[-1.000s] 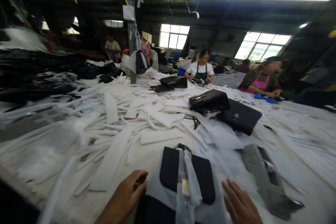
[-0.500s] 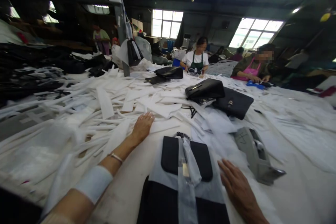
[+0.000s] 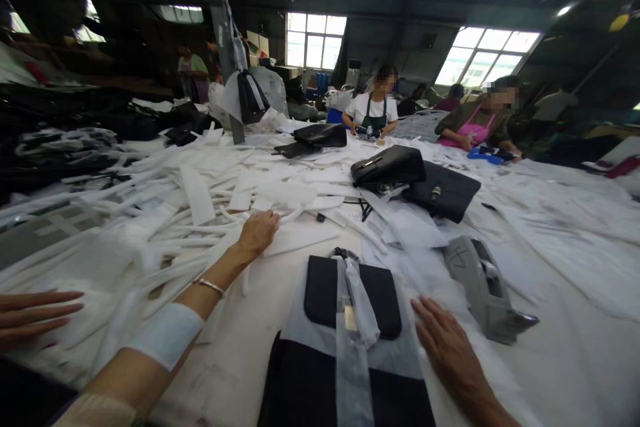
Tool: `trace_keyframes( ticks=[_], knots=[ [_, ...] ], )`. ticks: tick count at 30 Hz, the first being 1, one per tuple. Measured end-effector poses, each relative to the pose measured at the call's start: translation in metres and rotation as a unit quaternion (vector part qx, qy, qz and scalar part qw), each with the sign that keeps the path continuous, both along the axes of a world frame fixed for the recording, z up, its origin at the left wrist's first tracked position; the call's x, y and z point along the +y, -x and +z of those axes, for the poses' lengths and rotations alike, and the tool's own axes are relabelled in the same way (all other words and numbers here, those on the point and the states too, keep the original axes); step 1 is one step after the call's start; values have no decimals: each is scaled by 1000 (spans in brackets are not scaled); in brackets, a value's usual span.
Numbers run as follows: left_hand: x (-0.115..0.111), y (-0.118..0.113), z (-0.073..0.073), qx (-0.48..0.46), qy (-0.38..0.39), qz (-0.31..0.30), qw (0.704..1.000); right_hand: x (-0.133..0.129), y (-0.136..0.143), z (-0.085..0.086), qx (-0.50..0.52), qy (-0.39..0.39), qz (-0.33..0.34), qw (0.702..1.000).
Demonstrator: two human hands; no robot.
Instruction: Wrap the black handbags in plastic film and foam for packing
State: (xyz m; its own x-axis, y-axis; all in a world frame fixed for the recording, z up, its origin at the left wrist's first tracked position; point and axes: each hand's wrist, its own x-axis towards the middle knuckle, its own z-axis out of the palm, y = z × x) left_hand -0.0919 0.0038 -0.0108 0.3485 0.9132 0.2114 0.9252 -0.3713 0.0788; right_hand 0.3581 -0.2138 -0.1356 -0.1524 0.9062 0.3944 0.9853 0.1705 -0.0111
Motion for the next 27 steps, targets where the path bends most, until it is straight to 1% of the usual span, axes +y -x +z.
trace_keyframes(
  ticks=[2,5,8,10,11,13,16,18,21,22,23,24,26,27],
  knots=[
    [-14,9,0,-30,22,9,999,0,0,-1,9,-7,1,1000],
    [-36,18,-4,-74,57,6,996,-1,0,-1,41,-30,-5,999],
    [-57,23,-10,-149,99,0,984,-3,0,1,61,-37,-1,997],
    [-70,25,-14,-201,109,-5,974,-2,-2,4,54,-24,12,998],
    [-76,26,-15,-209,103,-5,972,-2,-3,6,49,-9,19,999],
    [-88,28,-16,-169,75,4,983,-1,-6,13,48,29,27,998],
    [-102,31,-18,-45,49,40,997,1,-6,33,97,66,14,993],
    [-108,31,-20,16,52,54,997,0,0,51,159,76,-22,984],
    [-113,28,-25,46,35,63,996,-1,22,80,244,79,-103,961],
    [-114,27,-26,47,29,63,997,-1,33,89,259,70,-119,956],
    [-114,25,-28,45,27,60,997,-2,45,98,268,56,-119,954],
    [-114,24,-29,43,28,55,997,-2,58,107,272,44,-104,956],
    [-114,22,-30,38,34,50,997,-4,88,120,269,34,-49,961],
    [-114,22,-31,35,37,49,997,-6,104,125,263,43,-23,963]
  ],
)
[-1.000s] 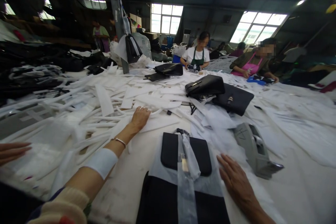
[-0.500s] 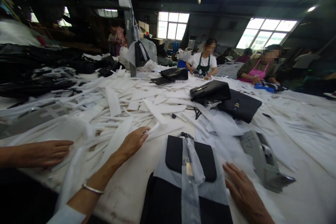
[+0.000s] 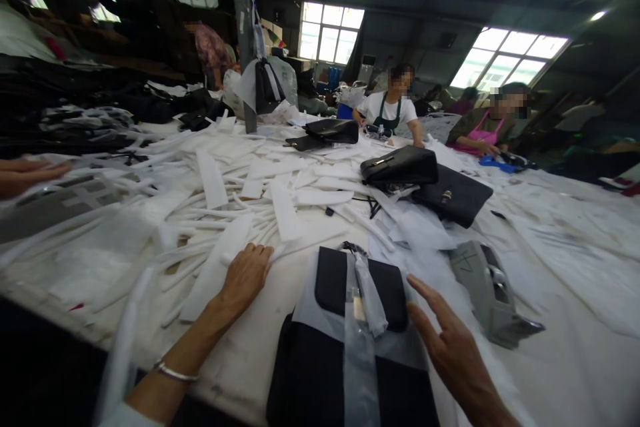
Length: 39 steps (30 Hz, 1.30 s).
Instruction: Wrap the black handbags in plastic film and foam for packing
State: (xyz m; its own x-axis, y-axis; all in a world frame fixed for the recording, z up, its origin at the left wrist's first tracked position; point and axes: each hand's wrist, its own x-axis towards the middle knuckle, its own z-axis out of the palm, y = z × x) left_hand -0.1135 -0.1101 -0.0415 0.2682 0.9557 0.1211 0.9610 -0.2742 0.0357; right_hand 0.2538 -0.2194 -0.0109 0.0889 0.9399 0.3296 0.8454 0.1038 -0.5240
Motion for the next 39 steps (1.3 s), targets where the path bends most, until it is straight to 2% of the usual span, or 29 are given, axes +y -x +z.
trace_keyframes(
  ticks=[4,7,10,13,15,18,20,22,24,26,29,31,36,39],
  knots=[
    [-1,2,1,-11,9,4,1000,-10,55,1,-79,10,107,991],
    [-3,4,3,-17,13,8,1000,-17,72,-5,-201,-82,174,961],
    [-5,5,6,-20,22,14,999,-19,71,-2,-309,-169,217,910],
    [-5,7,7,-23,26,19,999,-17,64,2,-356,-202,206,889],
    [-4,8,7,-24,30,23,999,-17,59,-4,-366,-218,208,881],
    [-5,10,7,-31,33,25,999,-18,48,-27,-372,-232,250,863],
    [-7,13,7,-38,24,26,999,-19,40,-39,-349,-204,265,875],
    [-9,17,9,-43,9,26,999,-19,35,-37,-299,-144,269,904],
    [-10,22,11,-39,-9,37,999,-16,35,-22,-242,-88,263,930],
    [-8,27,15,-19,-20,65,998,-9,41,1,-199,-63,231,950],
    [-1,32,21,30,-19,91,995,11,59,29,-167,-83,197,963],
    [3,29,27,36,-28,77,996,30,74,38,-156,-90,173,968],
    [13,-5,42,-43,-67,17,997,84,110,32,-159,-39,141,976],
    [29,-34,41,-80,-54,-48,994,107,126,21,-161,2,118,980]
  ],
)
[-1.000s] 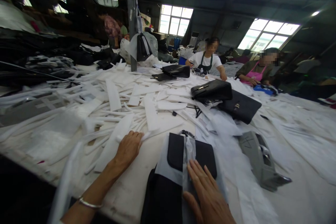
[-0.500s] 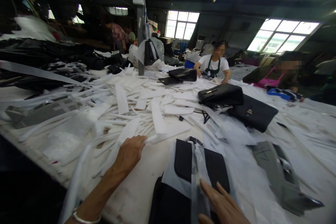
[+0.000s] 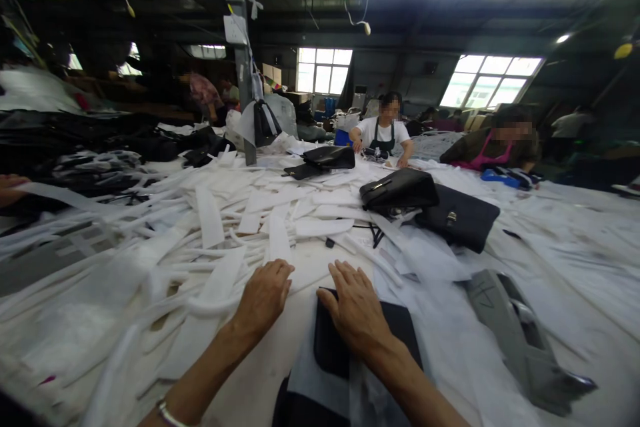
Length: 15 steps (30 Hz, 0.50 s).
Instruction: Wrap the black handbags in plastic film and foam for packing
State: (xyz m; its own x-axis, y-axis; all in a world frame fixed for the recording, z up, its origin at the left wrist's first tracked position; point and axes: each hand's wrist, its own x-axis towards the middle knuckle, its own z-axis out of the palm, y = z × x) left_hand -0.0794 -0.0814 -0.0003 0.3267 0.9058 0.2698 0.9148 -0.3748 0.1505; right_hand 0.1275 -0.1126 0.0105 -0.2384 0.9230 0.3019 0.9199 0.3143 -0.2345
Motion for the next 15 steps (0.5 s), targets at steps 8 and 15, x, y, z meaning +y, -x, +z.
trace_keyframes(
  ticks=[8,15],
  knots=[
    [85,-50,-24,-5,76,-47,996,8,8,-18,-26,36,19,999],
    [140,-104,-41,2,94,-13,995,6,-3,-24,-7,33,28,999]
  ],
)
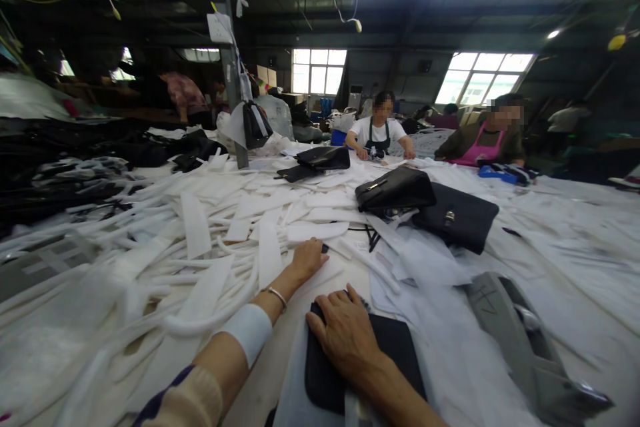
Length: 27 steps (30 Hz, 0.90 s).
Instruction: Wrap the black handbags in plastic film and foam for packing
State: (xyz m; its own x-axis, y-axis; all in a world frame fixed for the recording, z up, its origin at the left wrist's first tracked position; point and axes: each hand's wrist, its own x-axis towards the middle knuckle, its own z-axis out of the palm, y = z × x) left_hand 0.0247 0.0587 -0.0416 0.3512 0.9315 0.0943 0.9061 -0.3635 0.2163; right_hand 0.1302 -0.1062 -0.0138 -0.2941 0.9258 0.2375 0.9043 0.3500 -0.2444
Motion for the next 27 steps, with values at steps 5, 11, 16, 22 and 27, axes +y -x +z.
trace_keyframes(
  ticks=[5,11,16,22,27],
  knots=[
    [18,-25,-9,-5,-1,30,1000,-6,2,2,-5,8,-14,1000],
    [46,0,-8,-26,26,-27,999,-8,3,3,-1,6,-17,1000],
    [66,42,1,-31,20,-28,999,-7,2,-1,14,6,-15,1000],
    [70,46,-3,-22,10,-31,999,-5,1,-8,43,2,-19,999],
    [66,38,-8,-9,-5,-53,999,-5,2,-10,47,-4,-22,999]
  ],
)
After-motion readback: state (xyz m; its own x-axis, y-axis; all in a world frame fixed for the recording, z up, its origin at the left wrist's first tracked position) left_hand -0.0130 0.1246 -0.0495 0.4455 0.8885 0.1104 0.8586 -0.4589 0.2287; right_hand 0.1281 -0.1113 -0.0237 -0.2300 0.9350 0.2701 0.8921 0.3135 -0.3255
